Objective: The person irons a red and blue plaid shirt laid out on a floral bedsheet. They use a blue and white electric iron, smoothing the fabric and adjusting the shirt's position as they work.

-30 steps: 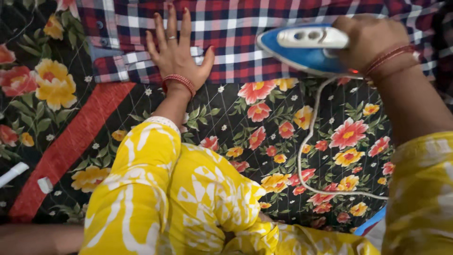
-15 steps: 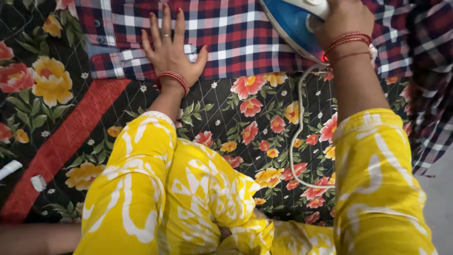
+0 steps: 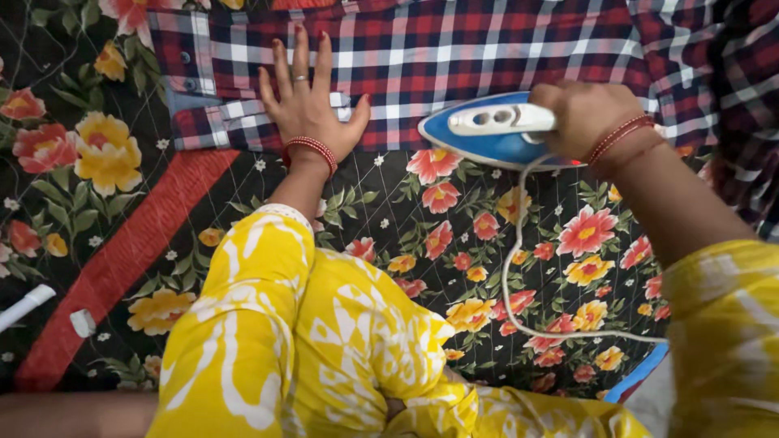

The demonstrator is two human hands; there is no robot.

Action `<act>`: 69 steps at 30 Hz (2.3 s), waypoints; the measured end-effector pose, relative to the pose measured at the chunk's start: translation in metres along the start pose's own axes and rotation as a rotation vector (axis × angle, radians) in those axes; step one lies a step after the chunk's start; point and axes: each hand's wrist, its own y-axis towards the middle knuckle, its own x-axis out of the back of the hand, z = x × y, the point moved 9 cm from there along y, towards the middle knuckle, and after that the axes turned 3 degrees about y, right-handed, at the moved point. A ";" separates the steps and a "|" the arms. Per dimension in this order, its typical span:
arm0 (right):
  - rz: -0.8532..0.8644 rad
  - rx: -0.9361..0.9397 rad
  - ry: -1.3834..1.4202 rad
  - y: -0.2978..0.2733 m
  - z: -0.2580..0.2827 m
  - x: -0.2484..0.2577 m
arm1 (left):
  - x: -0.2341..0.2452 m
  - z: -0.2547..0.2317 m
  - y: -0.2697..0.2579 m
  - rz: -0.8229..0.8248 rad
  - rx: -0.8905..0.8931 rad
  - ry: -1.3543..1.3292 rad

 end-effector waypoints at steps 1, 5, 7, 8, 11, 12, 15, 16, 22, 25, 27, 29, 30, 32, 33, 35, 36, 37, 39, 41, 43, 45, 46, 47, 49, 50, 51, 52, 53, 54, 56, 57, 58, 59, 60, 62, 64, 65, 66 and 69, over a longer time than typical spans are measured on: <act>-0.060 -0.025 0.025 -0.001 -0.003 0.002 | -0.002 0.001 0.001 0.002 0.003 -0.002; -0.204 -0.149 0.052 0.004 -0.018 0.002 | -0.002 0.003 -0.003 -0.042 -0.032 0.015; -0.285 -0.193 0.043 0.009 -0.031 0.005 | 0.000 0.001 -0.002 -0.060 -0.049 0.025; -0.349 -0.196 0.047 0.012 -0.038 0.009 | 0.000 0.000 -0.001 -0.046 -0.038 0.017; -0.480 -0.259 -0.016 0.023 -0.065 0.016 | 0.001 0.000 0.001 -0.028 -0.020 -0.001; -0.511 -0.289 -0.049 0.024 -0.072 0.018 | 0.002 0.001 0.001 -0.034 -0.022 -0.005; -0.414 -0.263 -0.022 0.029 -0.079 0.019 | 0.001 0.001 0.000 -0.043 -0.022 0.002; -0.357 -0.244 0.024 0.028 -0.075 0.018 | 0.001 0.001 -0.002 -0.043 -0.023 0.007; 0.112 -0.226 0.217 0.011 -0.009 0.007 | 0.003 0.000 0.001 -0.015 -0.012 -0.014; -0.027 -0.228 0.239 -0.003 0.017 0.011 | 0.005 -0.001 -0.001 -0.027 -0.014 -0.026; -0.150 -0.303 0.273 -0.008 0.006 0.011 | 0.005 -0.001 0.001 -0.024 -0.012 -0.027; -0.242 -0.435 0.341 -0.013 -0.022 0.003 | 0.004 -0.001 0.002 -0.025 -0.015 -0.029; -0.319 -0.410 0.272 -0.010 -0.033 0.005 | 0.003 0.000 0.001 -0.026 -0.016 -0.032; -0.431 -0.398 0.170 -0.005 -0.058 0.004 | 0.000 0.002 -0.006 -0.016 -0.017 -0.024; -0.486 -0.409 0.127 -0.001 -0.073 0.006 | 0.000 0.001 -0.003 -0.027 -0.017 -0.016; -0.571 -0.416 0.077 0.002 -0.097 0.011 | 0.002 0.000 0.003 -0.043 -0.023 -0.003; -0.615 -0.417 0.051 0.008 -0.106 0.016 | 0.002 -0.001 0.005 -0.049 -0.028 0.003; -0.615 -0.485 0.084 0.011 -0.117 0.014 | 0.003 -0.001 0.003 -0.050 -0.034 0.011; -0.617 -0.625 0.151 0.007 -0.132 0.013 | 0.004 -0.001 -0.001 -0.043 -0.022 0.004; -0.546 -0.591 0.236 0.004 -0.127 0.014 | 0.008 -0.002 0.000 -0.050 -0.021 -0.002; -0.417 -0.586 0.307 -0.007 -0.118 0.013 | 0.013 -0.005 0.003 -0.067 -0.022 -0.011; -0.249 -0.585 0.368 -0.027 -0.101 0.004 | 0.015 -0.006 0.002 -0.056 -0.018 -0.012; -0.175 -0.574 0.401 -0.039 -0.090 -0.003 | 0.015 -0.005 0.000 -0.048 -0.014 -0.012; -0.194 -0.580 0.382 -0.053 -0.081 -0.004 | 0.014 -0.006 0.001 -0.047 -0.018 -0.008; -0.231 -0.591 0.343 -0.068 -0.070 -0.008 | 0.012 -0.007 0.001 -0.047 -0.022 0.001; -0.261 -0.632 0.352 -0.071 -0.070 -0.010 | 0.012 -0.007 0.000 -0.050 -0.024 0.006; -0.292 -0.672 0.365 -0.070 -0.072 -0.012 | 0.011 -0.006 0.000 -0.053 -0.028 0.015; -0.323 -0.712 0.378 -0.064 -0.077 -0.014 | 0.010 -0.006 0.001 -0.056 -0.031 0.024; -0.370 -0.720 0.383 -0.056 -0.080 -0.012 | 0.009 -0.007 0.000 -0.072 -0.038 0.033; -0.416 -0.727 0.389 -0.045 -0.085 -0.009 | 0.009 -0.007 -0.001 -0.087 -0.044 0.041; -0.539 -0.704 0.378 -0.023 -0.092 0.004 | 0.009 -0.006 -0.002 -0.109 -0.055 0.051; -0.620 -0.675 0.356 -0.012 -0.095 0.014 | 0.009 -0.007 -0.003 -0.120 -0.062 0.047; -0.606 -0.701 0.349 -0.002 -0.101 0.016 | 0.011 -0.008 -0.004 -0.132 -0.068 0.044; -0.599 -0.722 0.340 0.006 -0.107 0.019 | 0.010 -0.009 -0.002 -0.123 -0.065 0.046; -0.591 -0.744 0.331 0.008 -0.112 0.022 | 0.011 -0.011 -0.002 -0.114 -0.061 0.049; -0.558 -0.706 0.371 0.013 -0.111 0.023 | 0.013 -0.011 -0.001 -0.109 -0.052 0.054; -0.514 -0.693 0.392 -0.002 -0.106 0.016 | 0.016 -0.010 0.001 -0.114 -0.058 0.056; -0.479 -0.692 0.387 -0.015 -0.103 0.010 | 0.015 -0.010 0.001 -0.107 -0.057 0.061; -0.444 -0.691 0.381 -0.025 -0.102 0.005 | 0.014 -0.009 0.001 -0.101 -0.056 0.066; -0.330 -0.708 0.351 -0.056 -0.101 -0.014 | 0.007 -0.007 -0.002 -0.085 -0.046 0.071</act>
